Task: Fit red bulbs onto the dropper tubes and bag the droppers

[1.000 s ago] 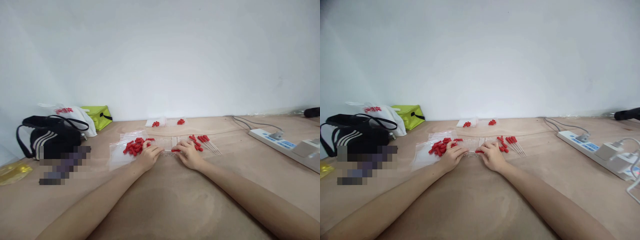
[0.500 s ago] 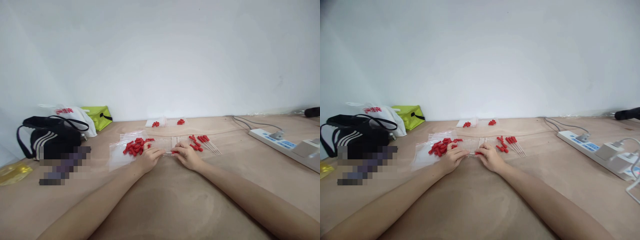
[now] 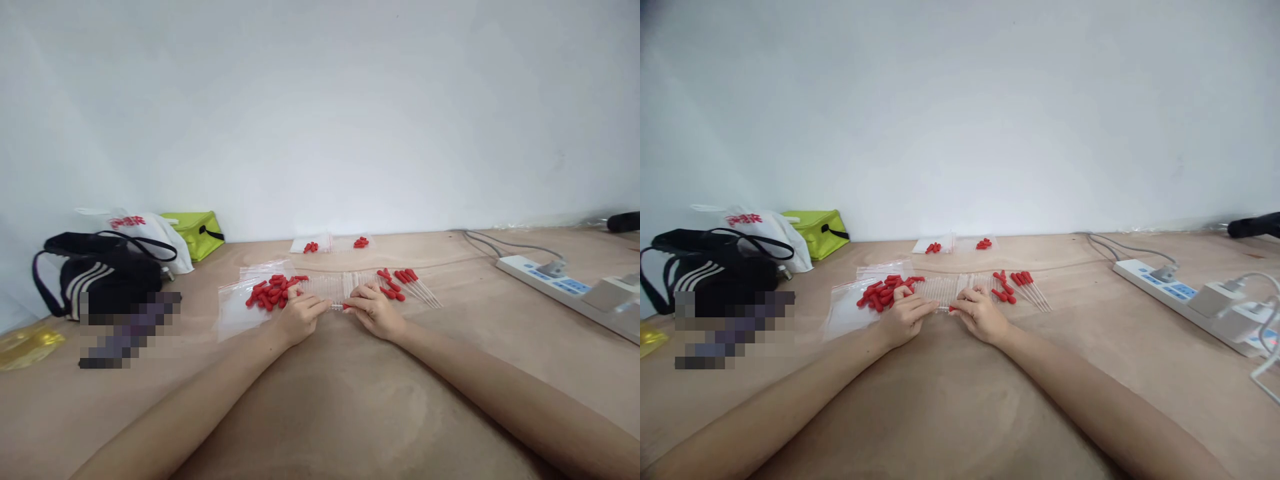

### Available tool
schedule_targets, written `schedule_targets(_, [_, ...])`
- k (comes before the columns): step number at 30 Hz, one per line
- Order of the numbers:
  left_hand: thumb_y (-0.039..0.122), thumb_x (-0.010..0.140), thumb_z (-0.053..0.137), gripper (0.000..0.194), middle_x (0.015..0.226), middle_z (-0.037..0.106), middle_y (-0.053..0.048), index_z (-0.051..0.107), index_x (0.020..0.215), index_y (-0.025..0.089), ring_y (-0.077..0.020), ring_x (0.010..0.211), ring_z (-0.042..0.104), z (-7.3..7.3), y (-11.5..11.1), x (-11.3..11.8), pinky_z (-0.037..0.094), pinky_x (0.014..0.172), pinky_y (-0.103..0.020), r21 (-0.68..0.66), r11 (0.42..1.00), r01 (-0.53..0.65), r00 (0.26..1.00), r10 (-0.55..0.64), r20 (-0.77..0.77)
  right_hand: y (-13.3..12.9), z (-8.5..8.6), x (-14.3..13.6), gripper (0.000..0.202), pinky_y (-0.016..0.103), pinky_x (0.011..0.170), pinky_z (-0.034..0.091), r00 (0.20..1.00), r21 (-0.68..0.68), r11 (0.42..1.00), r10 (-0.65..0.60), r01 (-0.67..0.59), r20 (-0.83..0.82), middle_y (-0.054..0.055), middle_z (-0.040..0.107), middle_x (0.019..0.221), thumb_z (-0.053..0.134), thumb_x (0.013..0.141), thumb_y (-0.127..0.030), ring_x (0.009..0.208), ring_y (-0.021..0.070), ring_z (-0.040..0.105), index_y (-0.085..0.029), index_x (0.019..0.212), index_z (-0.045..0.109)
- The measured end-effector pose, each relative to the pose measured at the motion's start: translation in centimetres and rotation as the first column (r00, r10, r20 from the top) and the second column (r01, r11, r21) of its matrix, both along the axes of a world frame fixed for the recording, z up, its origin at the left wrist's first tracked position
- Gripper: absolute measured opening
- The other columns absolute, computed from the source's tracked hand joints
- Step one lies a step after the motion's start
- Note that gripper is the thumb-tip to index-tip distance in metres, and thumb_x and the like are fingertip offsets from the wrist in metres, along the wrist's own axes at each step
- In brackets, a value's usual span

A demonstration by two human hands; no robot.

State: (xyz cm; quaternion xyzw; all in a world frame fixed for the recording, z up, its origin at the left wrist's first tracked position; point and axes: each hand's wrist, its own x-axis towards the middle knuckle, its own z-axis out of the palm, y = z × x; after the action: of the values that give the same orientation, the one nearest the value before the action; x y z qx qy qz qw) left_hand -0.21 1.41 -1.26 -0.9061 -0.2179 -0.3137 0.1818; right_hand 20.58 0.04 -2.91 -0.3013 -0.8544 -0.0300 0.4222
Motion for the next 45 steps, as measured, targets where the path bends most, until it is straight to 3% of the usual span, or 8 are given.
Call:
schedule_targets(8, [0.001, 0.075, 0.035, 0.03, 0.074, 0.066, -0.002, 0.059, 0.086, 0.016, -0.0145, 0.067, 0.056, 0.2, -0.3, 0.3, 0.028, 0.068, -0.032, 0.009, 1.0, -0.023, 0.998, 0.024, -0.058, -0.4, 0.4, 0.0, 0.02, 0.033, 0.072, 0.023, 0.974, 0.072, 0.989, -0.143, 0.133, 0.173, 0.002, 0.059, 0.074, 0.045, 0.084, -0.027, 0.065, 0.0113, 0.046, -0.017, 0.082, 0.062])
schedule_targets(13, [0.003, 0.077, 0.036, 0.028, 0.072, 0.066, -0.002, 0.06, 0.084, 0.016, -0.0151, 0.067, 0.056, 0.0, -0.3, 0.4, 0.029, 0.07, -0.033, -0.019, 0.999, -0.036, 0.997, 0.035, -0.074, -0.6, 0.9, -0.2, 0.02, 0.034, 0.074, 0.023, 0.964, 0.06, 0.991, -0.132, 0.121, 0.232, 0.003, 0.059, 0.073, 0.046, 0.083, -0.028, 0.069, 0.013, 0.048, -0.017, 0.08, 0.062])
schedule_targets(21, [0.026, 0.086, 0.045, 0.018, 0.074, 0.068, 0.0, 0.06, 0.081, 0.019, -0.0128, 0.066, 0.058, -0.2, 0.2, -0.2, 0.029, 0.077, -0.033, -0.114, 0.988, -0.1, 0.99, 0.11, 0.084, 0.1, 0.7, 0.8, 0.013, 0.038, 0.082, 0.022, 0.98, -0.065, 0.983, -0.163, 0.172, 0.116, 0.002, 0.064, 0.077, 0.049, 0.081, -0.028, 0.077, 0.0156, 0.053, -0.021, 0.084, 0.06])
schedule_targets(25, [0.023, 0.087, 0.043, 0.02, 0.07, 0.067, 0.001, 0.06, 0.077, 0.018, -0.0124, 0.063, 0.057, 0.0, -0.1, -0.1, 0.03, 0.076, -0.033, -0.101, 0.992, -0.078, 0.994, 0.085, 0.072, 0.0, 0.7, 1.0, 0.015, 0.038, 0.08, 0.024, 0.984, -0.075, 0.984, -0.152, 0.16, 0.095, 0.002, 0.063, 0.072, 0.052, 0.079, -0.034, 0.074, 0.0163, 0.052, -0.02, 0.077, 0.059])
schedule_targets(32, [0.017, 0.085, 0.044, 0.019, 0.065, 0.066, 0.001, 0.059, 0.074, 0.018, -0.012, 0.057, 0.056, 0.1, -0.7, 0.4, 0.034, 0.069, -0.031, -0.052, 0.999, 0.004, 0.995, 0.002, 0.105, -0.3, 0.7, 0.6, 0.014, 0.038, 0.084, 0.022, 0.993, -0.052, 0.995, -0.078, 0.082, 0.084, 0.0, 0.061, 0.068, 0.05, 0.08, -0.03, 0.069, 0.0128, 0.052, -0.019, 0.075, 0.057])
schedule_targets(45, [0.017, 0.084, 0.045, 0.017, 0.064, 0.066, 0.001, 0.06, 0.074, 0.017, -0.0116, 0.055, 0.057, 0.0, -0.7, 0.6, 0.035, 0.071, -0.032, -0.075, 0.997, 0.0, 0.992, 0.009, 0.127, -0.4, 0.7, 0.1, 0.017, 0.037, 0.082, 0.023, 0.993, -0.043, 0.994, -0.096, 0.099, 0.071, 0.001, 0.063, 0.069, 0.049, 0.081, -0.031, 0.068, 0.013, 0.053, -0.019, 0.076, 0.06])
